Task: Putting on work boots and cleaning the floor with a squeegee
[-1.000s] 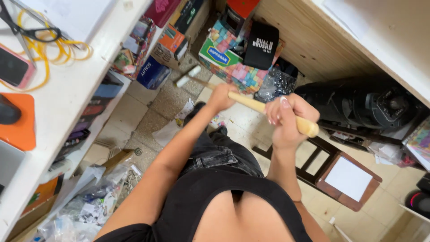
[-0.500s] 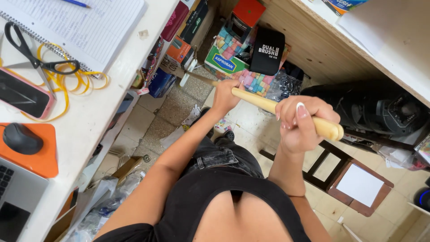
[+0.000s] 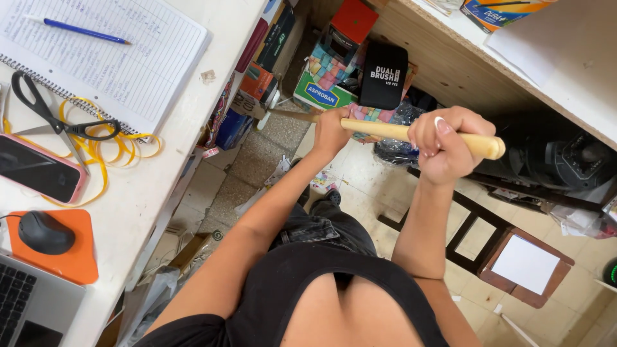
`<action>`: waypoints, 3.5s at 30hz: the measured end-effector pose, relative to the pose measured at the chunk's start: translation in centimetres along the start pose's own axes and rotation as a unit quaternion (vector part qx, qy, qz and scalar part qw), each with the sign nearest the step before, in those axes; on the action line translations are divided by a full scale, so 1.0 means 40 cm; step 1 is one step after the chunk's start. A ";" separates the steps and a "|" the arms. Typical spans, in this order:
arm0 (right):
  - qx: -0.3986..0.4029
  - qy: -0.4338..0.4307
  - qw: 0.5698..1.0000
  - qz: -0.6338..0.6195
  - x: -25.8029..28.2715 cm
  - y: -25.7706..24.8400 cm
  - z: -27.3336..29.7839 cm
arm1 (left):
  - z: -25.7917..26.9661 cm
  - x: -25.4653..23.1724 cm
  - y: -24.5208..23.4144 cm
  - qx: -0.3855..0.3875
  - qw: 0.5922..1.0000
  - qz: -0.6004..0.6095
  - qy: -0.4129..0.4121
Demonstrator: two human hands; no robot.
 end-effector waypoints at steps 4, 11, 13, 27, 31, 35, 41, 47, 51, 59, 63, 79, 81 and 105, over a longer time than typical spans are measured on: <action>-0.031 0.013 0.999 0.028 0.008 0.022 0.031 | 0.028 0.035 0.023 0.017 0.999 0.032 0.020; -0.166 0.113 0.969 0.145 0.125 0.083 0.080 | 0.166 -0.029 0.061 0.051 0.987 0.060 0.141; -0.149 0.113 0.971 0.150 0.152 0.094 0.087 | 0.200 -0.037 0.064 0.073 0.989 0.047 0.121; -0.032 0.033 0.975 0.216 0.218 0.137 0.183 | 0.177 0.079 0.163 0.163 0.980 0.002 0.117; -0.046 0.053 0.968 0.242 0.219 0.123 0.208 | 0.188 0.115 0.198 0.184 0.976 -0.011 0.111; -0.059 0.063 0.962 0.259 0.237 0.140 0.245 | 0.238 0.170 0.225 0.214 0.973 -0.025 0.080; -0.048 0.083 0.962 0.256 0.262 0.150 0.281 | 0.325 0.215 0.246 0.233 0.972 -0.019 0.037; 0.040 0.058 0.975 0.211 0.298 0.227 0.275 | 0.344 0.220 0.211 0.197 0.980 -0.006 0.037; 0.111 0.048 0.988 0.092 0.290 0.279 0.292 | 0.406 0.140 0.093 0.165 0.985 -0.020 0.042; 0.226 0.143 0.964 0.008 0.148 0.347 0.291 | 0.413 0.151 -0.049 0.102 0.991 0.026 0.077; 0.207 0.170 0.963 -0.007 0.011 0.381 0.231 | 0.323 0.258 -0.069 0.104 0.992 0.033 0.060; 0.174 0.136 0.973 -0.072 -0.149 0.502 0.105 | 0.177 0.366 -0.172 0.090 0.987 0.116 0.060; 0.172 0.142 0.972 -0.072 -0.158 0.502 0.108 | 0.189 0.350 -0.185 0.109 0.983 0.138 0.056; 0.138 0.114 0.983 -0.049 -0.109 0.468 0.108 | 0.186 0.339 -0.135 0.100 0.984 0.131 0.069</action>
Point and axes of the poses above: each hand's wrist, its own z-axis away from the middle knuckle, its own y-axis out of the palm, x = y × z, the point moved 10 cm from there along -z, towards the middle knuckle, and after that the axes turned 11 degrees about -z, right-handed, at the moved point
